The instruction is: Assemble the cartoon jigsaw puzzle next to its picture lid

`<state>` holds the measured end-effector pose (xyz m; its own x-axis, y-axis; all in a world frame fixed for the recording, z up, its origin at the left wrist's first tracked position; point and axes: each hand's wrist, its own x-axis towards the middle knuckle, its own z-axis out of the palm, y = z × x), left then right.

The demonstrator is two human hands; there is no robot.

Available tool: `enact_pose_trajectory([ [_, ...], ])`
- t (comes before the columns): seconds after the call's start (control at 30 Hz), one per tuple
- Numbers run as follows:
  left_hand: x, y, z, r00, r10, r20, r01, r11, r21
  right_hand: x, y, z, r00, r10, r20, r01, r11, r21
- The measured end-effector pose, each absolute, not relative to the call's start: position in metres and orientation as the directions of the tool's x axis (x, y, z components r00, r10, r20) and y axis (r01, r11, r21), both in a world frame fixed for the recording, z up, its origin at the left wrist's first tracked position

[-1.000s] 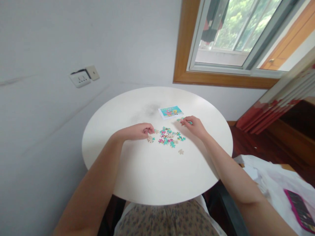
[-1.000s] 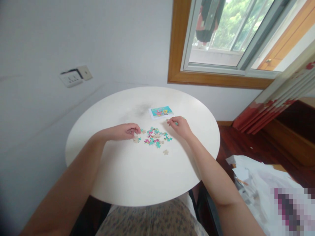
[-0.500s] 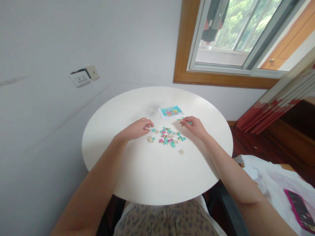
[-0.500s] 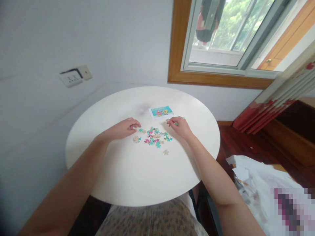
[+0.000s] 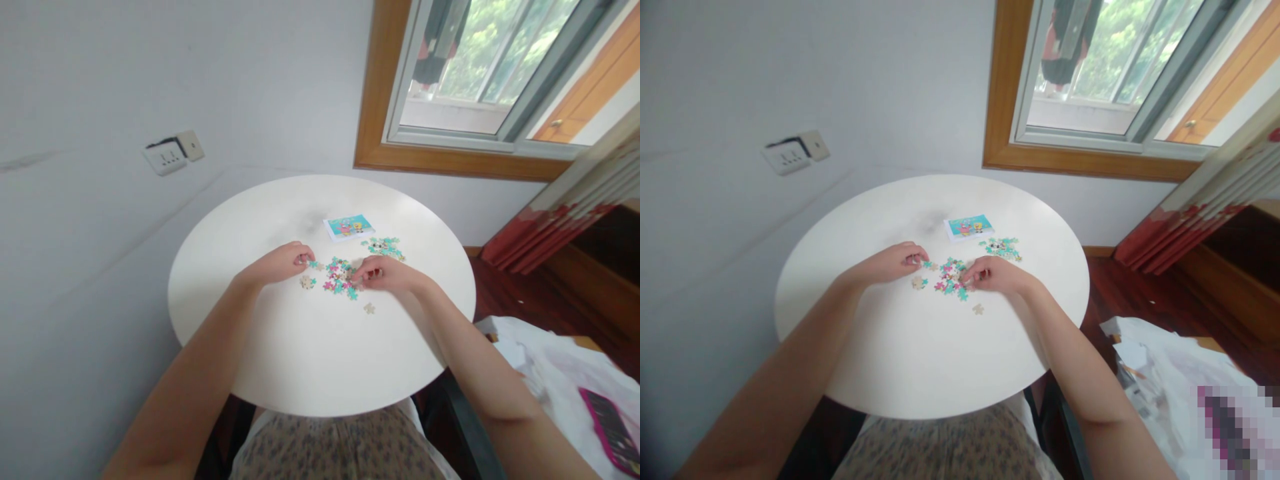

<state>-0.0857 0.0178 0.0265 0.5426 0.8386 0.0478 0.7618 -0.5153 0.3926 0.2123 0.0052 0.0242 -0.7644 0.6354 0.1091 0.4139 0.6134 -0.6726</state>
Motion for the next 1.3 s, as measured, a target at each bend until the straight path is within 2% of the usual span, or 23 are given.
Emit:
enact_pose_trajectory([
  [0.13,-0.085,0.018,0.027,0.542,0.839,0.042,0.766,-0.514,0.387,0.213,0.002,0.024,-0.797,0.596,0.097,0.411,0.653,-0.636],
  [0.4,-0.084,0.017,0.027,0.545,0.838,0.04,0.768,-0.517,0.378,0.218,0.001,0.027,-0.751,0.655,0.084,0.493,0.642,-0.587],
  [0.6,-0.085,0.018,0.026,0.543,0.838,0.045,0.765,-0.516,0.386,0.208,-0.004,0.027,-0.806,0.568,0.169,0.438,0.763,-0.476],
  [0.8,-0.085,0.018,0.026,0.548,0.836,0.04,0.763,-0.518,0.387,0.204,-0.012,0.029,-0.806,0.575,0.144,0.478,0.775,-0.414],
  [0.97,-0.086,0.02,0.023,0.544,0.838,0.035,0.767,-0.513,0.385,0.206,-0.012,0.029,-0.788,0.598,0.145,0.505,0.764,-0.402],
  [1.3,-0.085,0.018,0.026,0.539,0.842,0.034,0.77,-0.508,0.386,0.201,-0.012,0.031,-0.823,0.553,0.128,0.464,0.785,-0.41],
])
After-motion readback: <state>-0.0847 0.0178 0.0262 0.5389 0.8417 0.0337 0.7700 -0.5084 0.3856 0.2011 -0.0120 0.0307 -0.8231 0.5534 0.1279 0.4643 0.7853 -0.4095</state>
